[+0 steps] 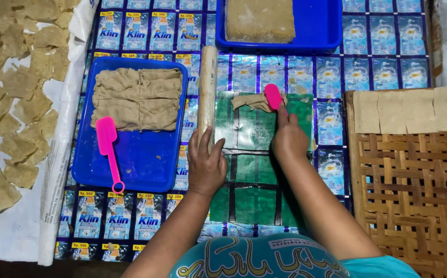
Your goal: Rolling out and cutting thin dough sheets using a rolling pin and spatulas.
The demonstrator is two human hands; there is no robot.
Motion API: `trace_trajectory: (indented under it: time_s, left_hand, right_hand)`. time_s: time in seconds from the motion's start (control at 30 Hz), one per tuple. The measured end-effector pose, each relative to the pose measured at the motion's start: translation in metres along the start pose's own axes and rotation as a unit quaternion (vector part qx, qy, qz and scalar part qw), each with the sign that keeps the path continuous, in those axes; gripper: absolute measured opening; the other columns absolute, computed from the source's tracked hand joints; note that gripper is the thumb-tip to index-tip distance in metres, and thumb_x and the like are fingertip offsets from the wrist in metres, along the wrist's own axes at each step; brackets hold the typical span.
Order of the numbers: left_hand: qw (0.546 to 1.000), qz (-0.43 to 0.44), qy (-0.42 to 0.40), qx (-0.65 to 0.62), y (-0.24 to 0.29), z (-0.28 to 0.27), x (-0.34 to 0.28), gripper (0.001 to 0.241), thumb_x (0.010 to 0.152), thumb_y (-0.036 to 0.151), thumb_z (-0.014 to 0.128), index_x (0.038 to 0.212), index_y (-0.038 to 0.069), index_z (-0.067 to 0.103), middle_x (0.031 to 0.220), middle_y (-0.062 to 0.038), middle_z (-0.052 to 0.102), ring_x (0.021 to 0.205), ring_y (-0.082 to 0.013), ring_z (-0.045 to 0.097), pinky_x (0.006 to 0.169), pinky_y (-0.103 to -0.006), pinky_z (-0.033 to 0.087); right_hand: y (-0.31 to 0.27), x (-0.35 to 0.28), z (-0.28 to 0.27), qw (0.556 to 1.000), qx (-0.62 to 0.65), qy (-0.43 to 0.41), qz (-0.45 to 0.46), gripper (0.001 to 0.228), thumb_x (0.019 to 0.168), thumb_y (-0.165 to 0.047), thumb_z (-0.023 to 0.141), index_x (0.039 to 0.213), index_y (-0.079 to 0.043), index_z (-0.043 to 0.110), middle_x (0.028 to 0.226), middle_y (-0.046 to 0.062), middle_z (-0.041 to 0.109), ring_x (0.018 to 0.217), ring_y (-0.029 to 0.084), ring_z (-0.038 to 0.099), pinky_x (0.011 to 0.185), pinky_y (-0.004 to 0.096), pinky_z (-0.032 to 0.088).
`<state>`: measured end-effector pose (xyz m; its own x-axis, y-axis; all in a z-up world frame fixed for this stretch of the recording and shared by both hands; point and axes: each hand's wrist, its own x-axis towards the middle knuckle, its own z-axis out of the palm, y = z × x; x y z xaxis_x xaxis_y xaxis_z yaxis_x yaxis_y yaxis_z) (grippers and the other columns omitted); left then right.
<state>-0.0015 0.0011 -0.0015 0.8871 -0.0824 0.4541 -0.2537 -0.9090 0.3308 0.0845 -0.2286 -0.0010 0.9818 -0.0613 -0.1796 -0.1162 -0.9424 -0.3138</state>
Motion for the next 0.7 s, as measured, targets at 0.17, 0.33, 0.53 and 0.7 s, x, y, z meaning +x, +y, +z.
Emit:
trace_trajectory:
  time_s: [0.17, 0.33, 0.53, 0.7]
  left_hand:
    - [1.0, -0.007, -0.003, 0.001, 0.002, -0.002, 0.001, 0.033, 0.089, 0.011, 0.06, 0.119, 0.017, 0.07, 0.148, -0.014, 0.047, 0.145, -0.049, 0.035, 0.116, -0.0623, 0.035]
    - [1.0, -0.004, 0.002, 0.005, 0.002, -0.002, -0.001, 0.034, 0.089, 0.012, 0.059, 0.121, 0.017, 0.069, 0.149, -0.014, 0.045, 0.144, -0.0492, 0.036, 0.115, -0.0634, 0.035]
    - [0.999, -0.032, -0.012, 0.031, 0.002, -0.001, 0.007, 0.033, 0.098, 0.023, 0.057, 0.128, 0.019, 0.066, 0.15, -0.01, 0.046, 0.146, -0.0434, 0.035, 0.117, -0.0681, 0.022]
    - [0.998, -0.041, -0.028, 0.025, -0.008, -0.006, 0.015, 0.027, 0.092, 0.016, 0.062, 0.116, 0.017, 0.072, 0.139, -0.007, 0.055, 0.133, -0.0366, 0.049, 0.116, -0.0605, 0.031]
  right_hand:
    - [0.011, 0.016, -0.007, 0.998, -0.048, -0.038, -0.024, 0.076, 0.091, -0.003, 0.047, 0.163, -0.022, 0.033, 0.123, 0.02, 0.055, 0.101, 0.05, 0.068, 0.084, 0.063, 0.057]
    - [0.008, 0.021, -0.042, 0.995, -0.063, -0.072, -0.013, 0.071, 0.089, -0.014, 0.053, 0.154, -0.042, 0.046, 0.122, 0.012, 0.058, 0.109, 0.043, 0.068, 0.084, 0.061, 0.058]
    - [-0.004, 0.011, -0.029, 0.997, -0.035, -0.07, -0.028, 0.079, 0.089, -0.003, 0.046, 0.162, -0.031, 0.034, 0.129, 0.018, 0.058, 0.109, 0.048, 0.068, 0.091, 0.058, 0.056]
    - [-0.007, -0.011, -0.046, 0.996, -0.011, -0.038, -0.074, 0.06, 0.094, -0.012, 0.041, 0.15, -0.034, 0.046, 0.127, 0.011, 0.066, 0.114, 0.04, 0.067, 0.092, 0.058, 0.056]
